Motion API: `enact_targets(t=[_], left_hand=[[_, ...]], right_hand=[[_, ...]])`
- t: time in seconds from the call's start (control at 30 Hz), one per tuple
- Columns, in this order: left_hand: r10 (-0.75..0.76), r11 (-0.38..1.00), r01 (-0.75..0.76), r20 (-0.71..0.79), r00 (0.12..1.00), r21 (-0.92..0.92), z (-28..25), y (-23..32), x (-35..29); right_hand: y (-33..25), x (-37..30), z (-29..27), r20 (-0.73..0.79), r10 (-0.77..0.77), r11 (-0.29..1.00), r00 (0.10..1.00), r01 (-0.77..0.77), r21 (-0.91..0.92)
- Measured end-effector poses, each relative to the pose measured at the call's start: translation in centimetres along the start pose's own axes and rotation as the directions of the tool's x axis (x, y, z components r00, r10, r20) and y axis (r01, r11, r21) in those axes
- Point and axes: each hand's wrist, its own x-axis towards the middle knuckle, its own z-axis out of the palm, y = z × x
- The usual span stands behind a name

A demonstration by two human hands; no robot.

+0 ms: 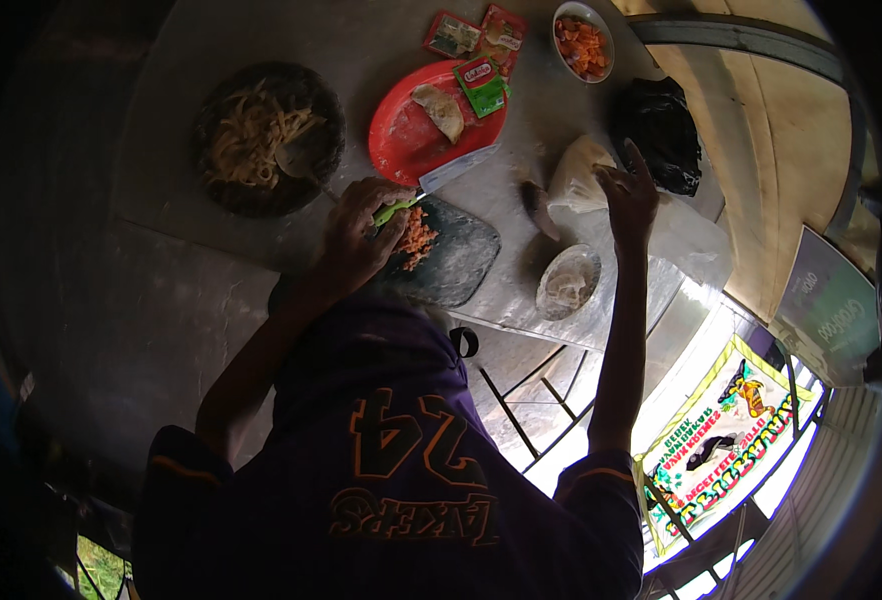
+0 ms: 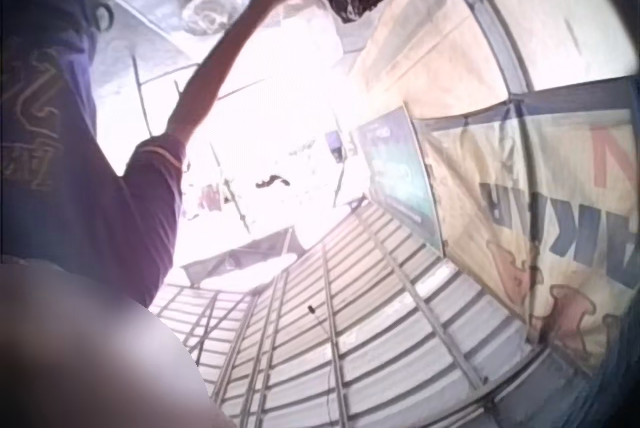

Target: The person assembles a food item by hand, placing shredded filling and a meat mixture into a thin wrapper, then folding and sealing it. The person repeats this process multiple times, placing each finished item on a red tray.

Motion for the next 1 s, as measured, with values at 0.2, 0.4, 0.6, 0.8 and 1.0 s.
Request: enact_targets(t=[0.2,0.4,0.6,0.8,1.0], left_hand=[[-0.001,1.0,0.002,-0.06,0.998,0.005,-0.6,0.3,-0.3],[-0.058,0.998,0.056,-0.135,0.989,-0.016,-1.9,0.8,-1.1],[-0.107,0.991,0.09,-0.181,0.978,-0.103,-1.4,1.1,-0.7],[-0.042,0.999,0.036,-0.183,0.982,-0.036,-1.3,1.1,-0.3],[-0.017,0.999,0.011,-0.177,0.984,-0.037,-1.4,1.1,-0.2]], right_hand=[[-3.2,2.8,12.2,0.095,-0.137,0.99,0.986,0.134,0.035],[-3.4,4.4,19.3,0.061,-0.299,0.954,0.952,0.3,-0.014],[-3.0,3.7,20.7,0.015,-0.41,0.901,0.912,0.408,-0.146],[-2.9,2.7,20.8,-0.002,-0.506,0.828,0.862,0.486,-0.279],[-3.9,1.7,20.1,0.019,-0.451,0.874,0.892,0.446,-0.194]])
